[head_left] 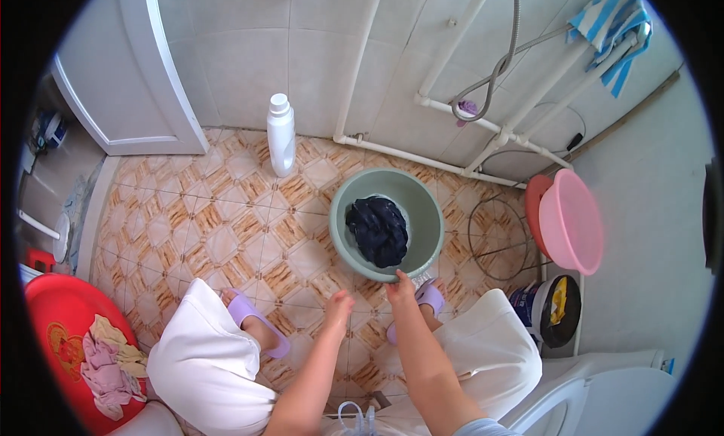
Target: The person turns on the tap to fill a washbasin containing clothes with water. They wash and rub the clothes in the basin by hand, wring out the garment, pour out the water, and place the garment back into the basin.
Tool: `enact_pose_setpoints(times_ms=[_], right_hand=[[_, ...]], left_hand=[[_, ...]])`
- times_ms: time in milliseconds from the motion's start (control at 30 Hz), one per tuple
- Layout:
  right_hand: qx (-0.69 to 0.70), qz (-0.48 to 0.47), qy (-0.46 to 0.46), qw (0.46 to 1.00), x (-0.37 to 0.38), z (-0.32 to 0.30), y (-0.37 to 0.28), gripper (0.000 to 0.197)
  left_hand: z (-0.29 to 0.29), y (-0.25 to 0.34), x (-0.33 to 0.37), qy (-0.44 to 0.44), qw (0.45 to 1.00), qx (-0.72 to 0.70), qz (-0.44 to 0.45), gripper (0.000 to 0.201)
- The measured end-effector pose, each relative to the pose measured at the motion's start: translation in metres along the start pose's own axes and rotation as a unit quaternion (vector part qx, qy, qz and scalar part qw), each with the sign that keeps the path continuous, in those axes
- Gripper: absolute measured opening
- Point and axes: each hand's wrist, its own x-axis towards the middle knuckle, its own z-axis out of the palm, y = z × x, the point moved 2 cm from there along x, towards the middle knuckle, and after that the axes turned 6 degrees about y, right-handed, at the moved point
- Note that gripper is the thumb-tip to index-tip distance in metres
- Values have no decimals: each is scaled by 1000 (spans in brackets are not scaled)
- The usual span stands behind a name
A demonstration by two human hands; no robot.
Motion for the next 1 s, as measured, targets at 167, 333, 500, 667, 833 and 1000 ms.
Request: enact_pose_setpoints(times_ms=[167,333,500,667,833,1000], right_hand=[[-300,-91,63,947,-15,41,-68,44],[-385,-597,-101,696,-57,186,-263,19],[-365,-718,-133,578,-257,377,-353,30],[-469,-791,19,392,-385,468,-357,42],[-525,-787,97,310,-409,488,-365,37],[-533,-770,125,328,-404,498,-371,30]], left_hand=[[47,15,45,-111,987,-71,-97,40],[70,27,63,-121,980,-98,-122,41],[70,12,69,-135,955,-224,-137,39],[74,-1,79,-48,962,-221,-153,21],[85,33,42,-25,972,-215,-96,14],[86,24,41,-3,977,-205,-63,12]])
